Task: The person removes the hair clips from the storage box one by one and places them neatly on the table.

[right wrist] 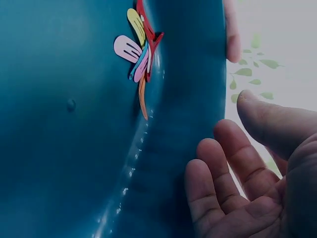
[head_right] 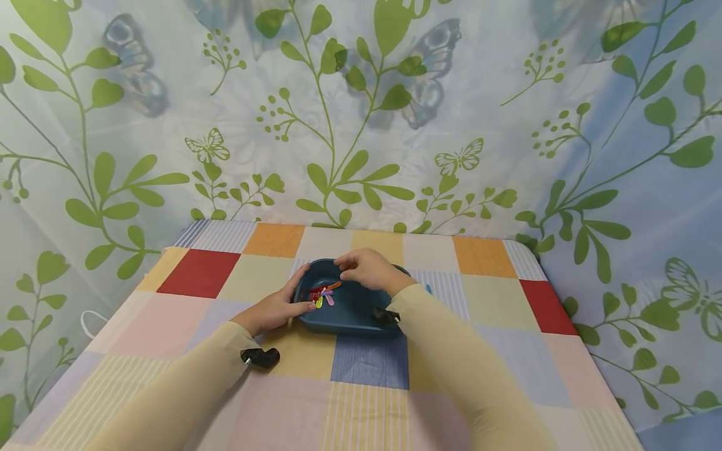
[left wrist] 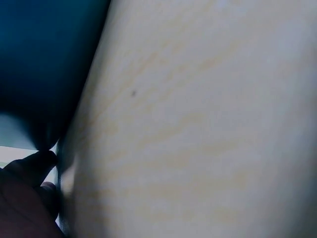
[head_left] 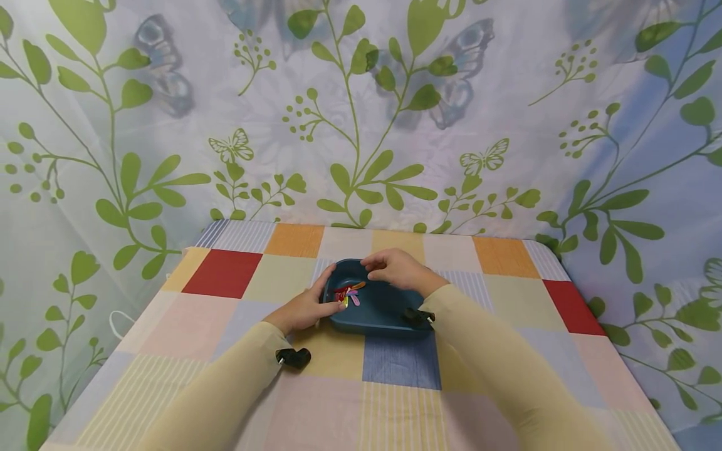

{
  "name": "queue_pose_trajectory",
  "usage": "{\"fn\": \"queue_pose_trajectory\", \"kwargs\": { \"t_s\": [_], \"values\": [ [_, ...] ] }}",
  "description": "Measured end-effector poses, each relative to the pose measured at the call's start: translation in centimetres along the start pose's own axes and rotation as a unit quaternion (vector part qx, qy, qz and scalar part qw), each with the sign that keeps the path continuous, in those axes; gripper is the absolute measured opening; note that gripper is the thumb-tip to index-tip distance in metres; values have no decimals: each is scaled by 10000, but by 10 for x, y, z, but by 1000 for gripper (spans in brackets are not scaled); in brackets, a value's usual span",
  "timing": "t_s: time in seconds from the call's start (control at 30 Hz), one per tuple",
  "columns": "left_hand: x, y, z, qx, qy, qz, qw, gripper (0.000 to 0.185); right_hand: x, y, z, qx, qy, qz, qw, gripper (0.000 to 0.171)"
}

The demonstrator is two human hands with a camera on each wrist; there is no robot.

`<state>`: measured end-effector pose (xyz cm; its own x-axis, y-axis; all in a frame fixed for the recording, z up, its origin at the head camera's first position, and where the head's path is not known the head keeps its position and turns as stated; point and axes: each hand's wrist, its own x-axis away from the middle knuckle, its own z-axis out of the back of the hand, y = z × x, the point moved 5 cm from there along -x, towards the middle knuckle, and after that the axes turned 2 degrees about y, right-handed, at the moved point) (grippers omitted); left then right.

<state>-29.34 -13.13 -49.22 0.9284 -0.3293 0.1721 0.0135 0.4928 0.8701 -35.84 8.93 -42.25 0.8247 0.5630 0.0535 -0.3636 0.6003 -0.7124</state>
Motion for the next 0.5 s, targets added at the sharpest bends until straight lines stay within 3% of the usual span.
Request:
{"fn": "queue_pose_trajectory", "kwargs": {
  "t_s": [0.5],
  "values": [
    [0, 2, 0, -127, 22, -120, 9998, 98, -21, 3, -30, 593, -580, 215, 9963, 36]
  ]
}}
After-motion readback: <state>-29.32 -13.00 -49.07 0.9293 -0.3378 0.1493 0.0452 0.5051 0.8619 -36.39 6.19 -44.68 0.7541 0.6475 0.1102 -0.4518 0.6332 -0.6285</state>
